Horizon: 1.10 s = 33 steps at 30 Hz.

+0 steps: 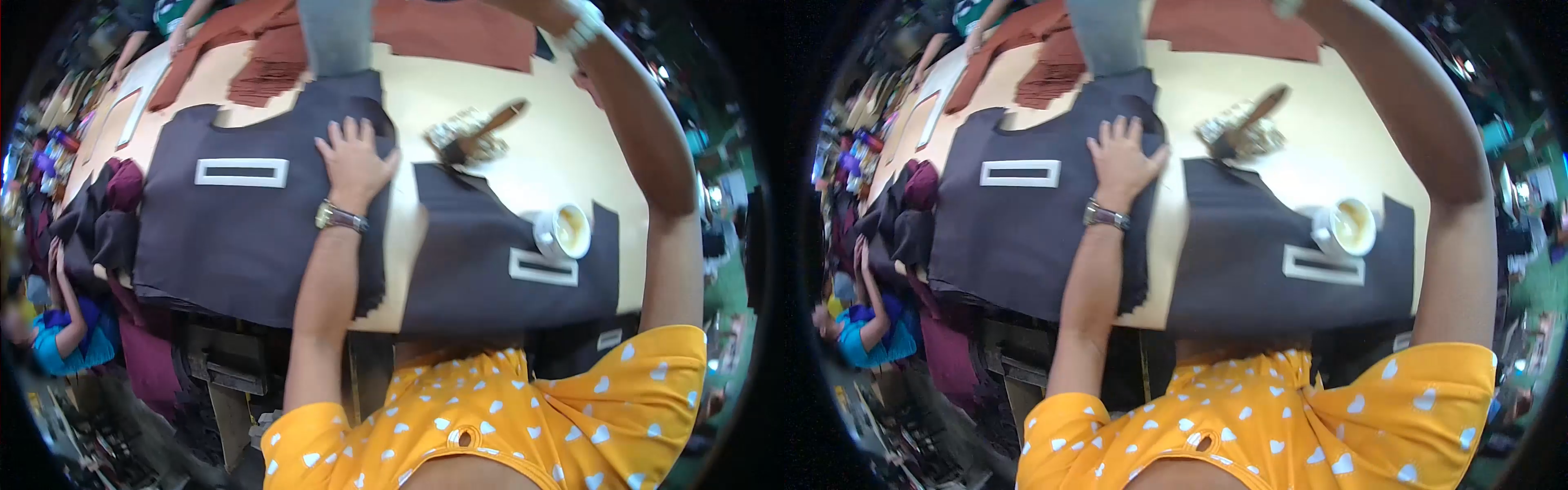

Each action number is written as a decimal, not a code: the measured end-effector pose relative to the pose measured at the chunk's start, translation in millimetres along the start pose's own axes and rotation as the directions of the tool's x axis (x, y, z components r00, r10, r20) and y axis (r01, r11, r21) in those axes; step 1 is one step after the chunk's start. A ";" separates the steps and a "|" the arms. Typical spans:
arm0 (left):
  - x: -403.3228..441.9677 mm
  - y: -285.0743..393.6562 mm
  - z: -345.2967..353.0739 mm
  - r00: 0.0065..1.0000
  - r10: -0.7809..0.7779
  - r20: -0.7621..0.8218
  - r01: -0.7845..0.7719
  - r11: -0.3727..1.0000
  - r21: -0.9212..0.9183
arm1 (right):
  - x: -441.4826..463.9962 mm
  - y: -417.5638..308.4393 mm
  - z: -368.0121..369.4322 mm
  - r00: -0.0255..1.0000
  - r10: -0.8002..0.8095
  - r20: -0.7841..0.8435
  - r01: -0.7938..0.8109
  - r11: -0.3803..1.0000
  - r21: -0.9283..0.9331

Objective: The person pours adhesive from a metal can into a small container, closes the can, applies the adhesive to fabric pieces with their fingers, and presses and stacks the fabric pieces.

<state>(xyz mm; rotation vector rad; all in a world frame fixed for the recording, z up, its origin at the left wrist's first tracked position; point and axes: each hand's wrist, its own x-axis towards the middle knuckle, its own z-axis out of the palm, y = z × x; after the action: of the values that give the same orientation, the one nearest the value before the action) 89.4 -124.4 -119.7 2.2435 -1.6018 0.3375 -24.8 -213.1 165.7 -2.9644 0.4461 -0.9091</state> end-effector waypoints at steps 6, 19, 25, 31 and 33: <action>7.5 6.2 -4.0 0.996 -0.049 0.080 0.047 0.998 0.032 | -227.9 34.0 -59.4 0.904 0.371 -0.212 -0.375 0.927 0.023; -94.0 142.0 -79.1 0.908 0.383 0.170 -0.325 0.899 -0.292 | -374.0 34.3 16.1 0.848 0.523 0.083 -0.525 0.851 0.003; -146.1 164.1 -36.0 0.855 0.482 0.192 -0.404 0.851 -0.337 | -366.7 69.1 7.3 0.831 0.555 0.038 -0.556 0.831 0.022; -148.4 169.8 -40.4 0.870 0.436 0.229 -0.363 0.882 -0.301 | -348.9 144.4 -0.2 0.658 0.752 -0.022 -0.743 0.645 -0.182; -151.0 172.1 -41.5 0.882 0.413 0.228 -0.343 0.893 -0.291 | -349.7 161.8 8.1 0.633 0.774 -0.025 -0.759 0.614 -0.218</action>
<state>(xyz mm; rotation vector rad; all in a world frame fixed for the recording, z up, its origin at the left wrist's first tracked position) -122.0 -27.4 -115.6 1.8444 -2.1138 -0.0923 -340.1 -273.8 -47.4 -2.4585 1.7278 -0.6456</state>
